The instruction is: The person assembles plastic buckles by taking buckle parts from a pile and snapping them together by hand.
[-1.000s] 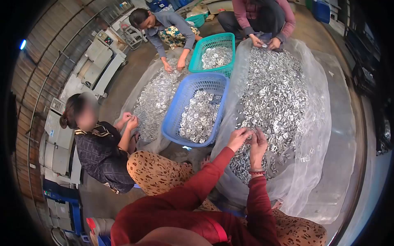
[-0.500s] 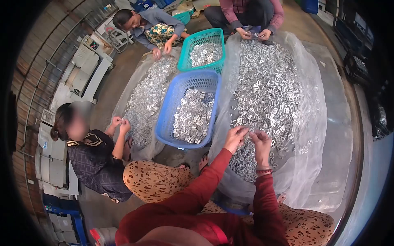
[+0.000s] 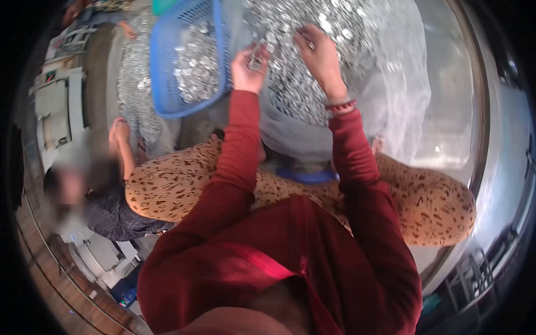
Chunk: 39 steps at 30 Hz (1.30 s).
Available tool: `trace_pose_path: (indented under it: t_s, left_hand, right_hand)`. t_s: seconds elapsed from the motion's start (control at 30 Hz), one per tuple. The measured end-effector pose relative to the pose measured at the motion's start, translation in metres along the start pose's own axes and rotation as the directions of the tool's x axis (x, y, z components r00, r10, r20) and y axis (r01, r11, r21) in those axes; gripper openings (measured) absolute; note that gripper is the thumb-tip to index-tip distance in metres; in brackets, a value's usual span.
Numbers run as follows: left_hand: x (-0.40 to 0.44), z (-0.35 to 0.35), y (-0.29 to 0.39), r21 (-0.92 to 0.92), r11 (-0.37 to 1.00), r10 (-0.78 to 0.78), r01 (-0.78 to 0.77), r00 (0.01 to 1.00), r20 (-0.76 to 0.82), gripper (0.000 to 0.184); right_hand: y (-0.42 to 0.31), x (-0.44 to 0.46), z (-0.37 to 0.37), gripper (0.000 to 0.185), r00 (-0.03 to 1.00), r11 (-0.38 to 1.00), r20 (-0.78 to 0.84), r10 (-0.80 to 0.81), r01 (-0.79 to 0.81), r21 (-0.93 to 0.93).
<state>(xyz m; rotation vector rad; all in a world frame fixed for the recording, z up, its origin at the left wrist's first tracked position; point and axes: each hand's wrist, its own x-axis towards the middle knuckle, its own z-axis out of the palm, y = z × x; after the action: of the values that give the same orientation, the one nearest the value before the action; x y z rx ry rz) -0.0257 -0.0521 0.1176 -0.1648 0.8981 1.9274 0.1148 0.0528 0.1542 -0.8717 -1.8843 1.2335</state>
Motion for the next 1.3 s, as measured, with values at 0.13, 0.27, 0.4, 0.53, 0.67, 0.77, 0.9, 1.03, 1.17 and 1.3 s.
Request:
trace_pose_path:
  t_s: [0.13,0.27,0.4,0.53,0.67,0.77,0.9,1.03,1.17,1.3]
  left_hand:
    - [-0.012,0.026,-0.018,0.041,0.990,-0.135,0.132,0.987,0.083,0.050]
    - [0.012,0.010,-0.034,-0.360,0.844,-0.322,0.398,0.912,0.254,0.042]
    - [0.030,0.003,0.032,-0.557,0.689,-0.237,0.464,0.870,0.433,0.011]
    - [0.065,-0.048,0.175,0.519,0.788,0.425,-0.331,0.903,-0.069,0.018]
    - [0.066,-0.045,0.180,0.932,-0.077,0.685,-0.355,0.660,0.308,0.028]
    - [0.072,-0.034,0.108,0.832,-0.196,0.363,-0.519,0.750,0.553,0.029]
    - [0.082,-0.051,-0.056,0.636,-0.383,-0.158,-0.670,0.726,0.669,0.058]
    - [0.095,-0.056,-0.087,0.772,-0.294,-0.165,-0.563,0.826,0.539,0.044]
    - [0.078,-0.027,-0.059,0.964,0.006,-0.087,-0.267,0.960,0.266,0.021]
    - [0.090,-0.035,-0.041,0.823,0.566,-0.140,-0.051,0.978,0.157,0.031]
  right_hand:
    - [0.000,0.008,-0.001,0.025,0.910,0.867,0.110,-0.400,0.415,-0.275]
    - [0.006,0.002,-0.005,0.033,0.980,0.948,0.068,-0.187,0.198,-0.249]
    - [0.062,0.004,-0.014,0.041,0.840,0.614,0.436,0.322,-0.536,0.579]
    - [0.179,-0.009,-0.021,0.039,0.678,0.112,0.537,0.502,-0.667,0.737]
    - [0.270,-0.008,-0.117,0.040,0.952,0.947,0.026,0.306,-0.302,-0.106]
    - [0.311,-0.004,-0.222,0.041,0.939,0.901,-0.103,0.327,-0.343,-0.267]
    - [0.231,-0.016,-0.299,0.031,0.686,0.647,0.147,0.712,-0.724,0.241]
    - [0.123,0.013,-0.255,0.025,0.563,0.676,0.429,0.706,-0.715,-0.175]
    - [0.087,0.035,-0.159,0.027,0.863,0.426,0.451,0.227,0.329,-0.843]
    - [0.033,0.031,-0.032,0.024,0.926,0.801,0.344,0.156,0.085,-0.592]
